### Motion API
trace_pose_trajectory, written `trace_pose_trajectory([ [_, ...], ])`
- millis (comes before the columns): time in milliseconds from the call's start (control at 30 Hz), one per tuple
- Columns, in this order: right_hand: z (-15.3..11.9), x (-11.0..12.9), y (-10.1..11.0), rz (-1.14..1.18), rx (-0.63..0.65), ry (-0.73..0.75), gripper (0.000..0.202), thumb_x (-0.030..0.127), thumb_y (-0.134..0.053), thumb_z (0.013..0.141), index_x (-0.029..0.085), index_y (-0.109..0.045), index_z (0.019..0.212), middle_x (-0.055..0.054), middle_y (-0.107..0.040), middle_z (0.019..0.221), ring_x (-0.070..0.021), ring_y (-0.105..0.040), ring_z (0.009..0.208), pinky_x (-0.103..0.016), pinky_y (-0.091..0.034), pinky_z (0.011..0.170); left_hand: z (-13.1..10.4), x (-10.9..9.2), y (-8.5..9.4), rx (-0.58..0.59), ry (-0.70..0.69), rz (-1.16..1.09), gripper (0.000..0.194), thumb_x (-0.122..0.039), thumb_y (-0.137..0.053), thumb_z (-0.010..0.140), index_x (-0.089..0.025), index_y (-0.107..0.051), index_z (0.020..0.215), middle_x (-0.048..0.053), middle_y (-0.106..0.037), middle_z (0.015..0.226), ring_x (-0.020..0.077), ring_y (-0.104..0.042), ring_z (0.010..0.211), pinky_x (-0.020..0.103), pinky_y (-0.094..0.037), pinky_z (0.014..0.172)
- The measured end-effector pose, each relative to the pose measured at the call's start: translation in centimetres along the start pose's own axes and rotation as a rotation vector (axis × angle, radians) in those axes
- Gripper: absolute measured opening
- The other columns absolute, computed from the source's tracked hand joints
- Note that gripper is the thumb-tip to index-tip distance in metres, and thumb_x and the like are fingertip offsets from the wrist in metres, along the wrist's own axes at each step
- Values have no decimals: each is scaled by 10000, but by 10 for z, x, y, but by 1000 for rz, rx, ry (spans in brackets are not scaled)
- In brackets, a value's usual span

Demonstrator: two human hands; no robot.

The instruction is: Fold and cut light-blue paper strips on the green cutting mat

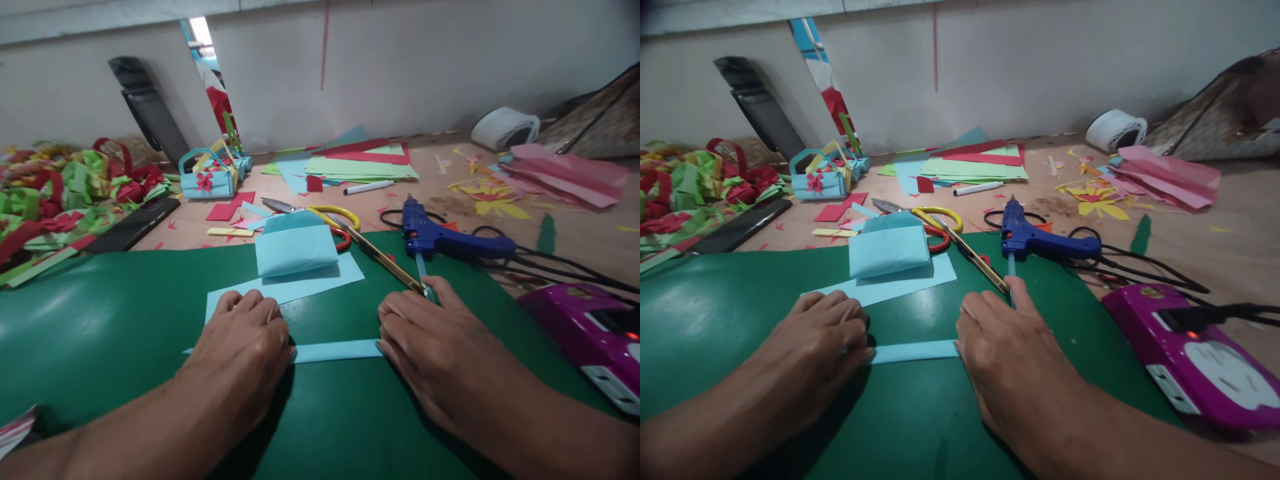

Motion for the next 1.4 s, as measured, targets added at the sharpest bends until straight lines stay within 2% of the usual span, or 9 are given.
trace_pose_trajectory([
  [300,1,0,-1,-32,42,-8,195,79,-440,772,194,-525,640,-27,-514,711,-177,-420,638,-472,-264,824,2,-3,-2,60,-27,114,234,-124,-412,834,-172,-555,654,68,-549,756,214,-419,719,402,-253,678],
  [433,0,0,-3,-56,29,-1,175,64,-465,740,197,-516,640,-23,-510,704,-182,-427,639,-487,-259,832,3,-3,-2,23,-17,146,216,-137,-427,832,-165,-556,661,69,-544,745,214,-418,710,402,-259,684],
  [567,-1,0,-2,-31,13,-14,180,75,-462,749,199,-501,625,-14,-506,698,-174,-425,630,-484,-264,842,4,-1,-4,-12,-5,109,228,-146,-417,838,-166,-550,654,64,-541,732,207,-419,690,398,-269,685],
  [733,-1,1,1,-5,32,-25,157,107,-454,773,193,-520,660,-15,-514,708,-174,-437,640,-503,-253,859,2,-1,-5,33,-12,83,247,-127,-386,842,-174,-554,667,64,-539,728,215,-426,683,422,-284,709],
  [867,1,1,1,-5,54,-37,165,101,-426,797,192,-530,708,-19,-526,723,-179,-436,642,-503,-282,809,-3,-1,-4,31,-11,33,221,-112,-376,849,-181,-563,755,56,-548,778,214,-443,695,443,-300,743],
  [967,1,5,4,-61,4,63,253,78,-386,828,212,-580,921,-28,-546,753,-196,-462,680,-533,-281,812,-5,-2,-2,-3,-27,47,213,-83,-392,840,-201,-564,877,37,-563,794,219,-471,719,471,-296,779],
  [1100,-3,17,7,-144,-55,294,357,163,-374,894,260,-492,1217,-38,-563,806,-209,-480,730,-596,-225,888,-9,-6,3,-80,-146,149,307,-69,-402,844,-266,-552,1027,19,-574,774,217,-485,715,489,-296,816],
  [1233,-3,23,5,-219,13,404,410,210,-386,897,274,-420,1301,-23,-537,787,-211,-458,723,-588,-204,927,-16,-6,5,-146,-253,149,400,-85,-367,872,-321,-487,1171,10,-558,788,201,-480,708,488,-298,843],
  [1400,1,26,5,-254,57,416,433,235,-414,886,283,-401,1317,-27,-534,805,-210,-453,726,-584,-195,930,-20,-2,0,-127,-286,188,472,-115,-373,894,-392,-386,1276,4,-557,855,206,-491,783,509,-275,881],
])
Point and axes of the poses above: each hand's wrist, its own z-axis towards the middle knuckle, its own y-axis out of the back of the hand, x = y × z, the point moved 4 cm from there along z, towards the middle knuckle
